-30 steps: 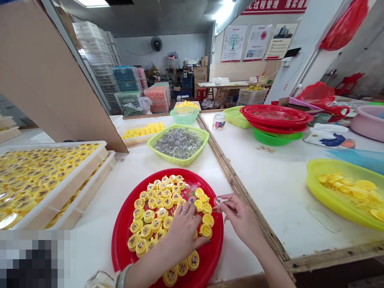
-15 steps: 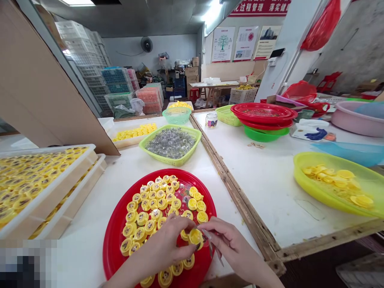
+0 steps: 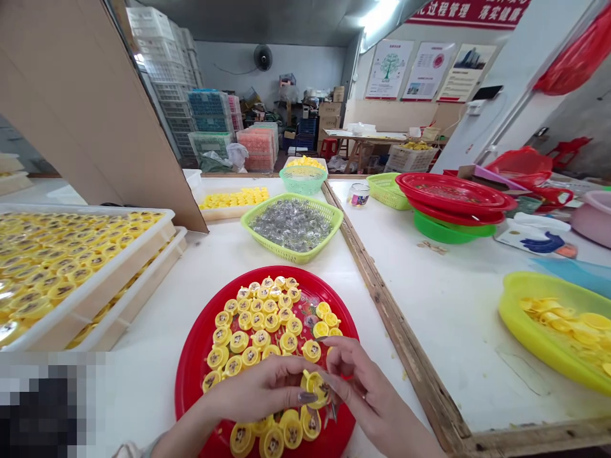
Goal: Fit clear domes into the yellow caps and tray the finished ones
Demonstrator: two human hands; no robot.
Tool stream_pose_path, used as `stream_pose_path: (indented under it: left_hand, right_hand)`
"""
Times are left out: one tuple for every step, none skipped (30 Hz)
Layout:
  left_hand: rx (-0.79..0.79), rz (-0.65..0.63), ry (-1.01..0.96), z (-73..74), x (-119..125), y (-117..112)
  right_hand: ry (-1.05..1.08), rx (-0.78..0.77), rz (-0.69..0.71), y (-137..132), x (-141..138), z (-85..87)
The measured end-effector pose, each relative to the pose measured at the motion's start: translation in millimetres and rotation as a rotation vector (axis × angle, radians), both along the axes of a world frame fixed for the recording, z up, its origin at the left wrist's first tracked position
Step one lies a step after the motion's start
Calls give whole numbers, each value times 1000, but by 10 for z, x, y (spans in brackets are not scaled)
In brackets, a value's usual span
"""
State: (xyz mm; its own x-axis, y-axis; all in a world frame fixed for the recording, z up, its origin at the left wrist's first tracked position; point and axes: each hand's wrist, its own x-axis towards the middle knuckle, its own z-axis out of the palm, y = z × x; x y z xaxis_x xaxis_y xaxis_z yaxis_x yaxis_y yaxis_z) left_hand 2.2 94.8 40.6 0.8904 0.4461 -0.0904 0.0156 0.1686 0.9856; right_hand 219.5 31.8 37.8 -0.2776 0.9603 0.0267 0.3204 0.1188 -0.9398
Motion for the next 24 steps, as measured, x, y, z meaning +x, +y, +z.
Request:
stream_pose_path:
  left_hand:
    - [-46, -25, -45, 0, -4, 3]
    - [-71, -41, -71, -4, -11, 5]
    - [-78, -48, -78, -10, -20, 5]
    - [-75, -49, -73, -19, -30, 3]
    - [-68, -47, -63, -26, -39, -1]
    - [-48, -40, -50, -30, -45, -7]
    - [-15, -24, -32, -28, -46, -15]
    - [29, 6, -13, -21, -42, -25]
    - [80, 52, 6, -8, -31, -36]
    - [127, 108, 23, 6, -14, -47]
    - [164, 168, 37, 19, 5, -57]
    - [187, 228, 49, 27, 27, -66]
    - [198, 280, 56, 30, 48, -72]
    - [207, 324, 59, 25, 67, -74]
    - [213, 363, 54, 13, 84, -73]
    - [211, 399, 42, -5, 99, -70]
    - [204, 429, 27, -27, 112, -64]
    - [191, 454, 11, -50, 123, -58]
    - [178, 476, -5, -71, 133, -52]
    - [166, 497, -17, -89, 140, -47]
    - [160, 514, -24, -102, 146, -43]
    - [164, 529, -27, -108, 150, -41]
    - [179, 547, -26, -109, 152, -39]
    - [203, 565, -17, -105, 152, -38]
  right_hand:
    - [1, -5, 14, 10, 6, 9]
    - [-5, -6, 30, 19, 11, 22]
    - [-23, -4, 43, 28, 17, 36]
    - [-50, 2, 52, 37, 22, 51]
    - [-83, 11, 62, 47, 26, 66]
    - [-119, 22, 69, 58, 28, 79]
    - [-160, 35, 73, 71, 29, 89]
    - [-201, 51, 75, 84, 26, 94]
    - [-241, 76, 74, 97, 20, 94]
    - [-281, 119, 59, 108, 9, 87]
    - [-319, 182, 25, 113, -7, 75]
    - [-351, 262, -27, 112, -29, 56]
    - [-376, 356, -89, 102, -56, 32]
    - [-400, 451, -152, 82, -86, 4]
    - [-425, 534, -205, 54, -120, -28]
    - [-457, 591, -239, 18, -155, -64]
    - [-491, 629, -256, -20, -190, -101]
    - [-529, 660, -265, -56, -223, -140]
    - [-564, 688, -273, -87, -253, -179]
    - [-592, 717, -279, -108, -279, -215]
    - [-613, 747, -283, -120, -301, -249]
    - [-629, 771, -283, -121, -319, -276]
    - [-639, 783, -280, -114, -334, -297]
    - [-640, 773, -277, -102, -349, -312]
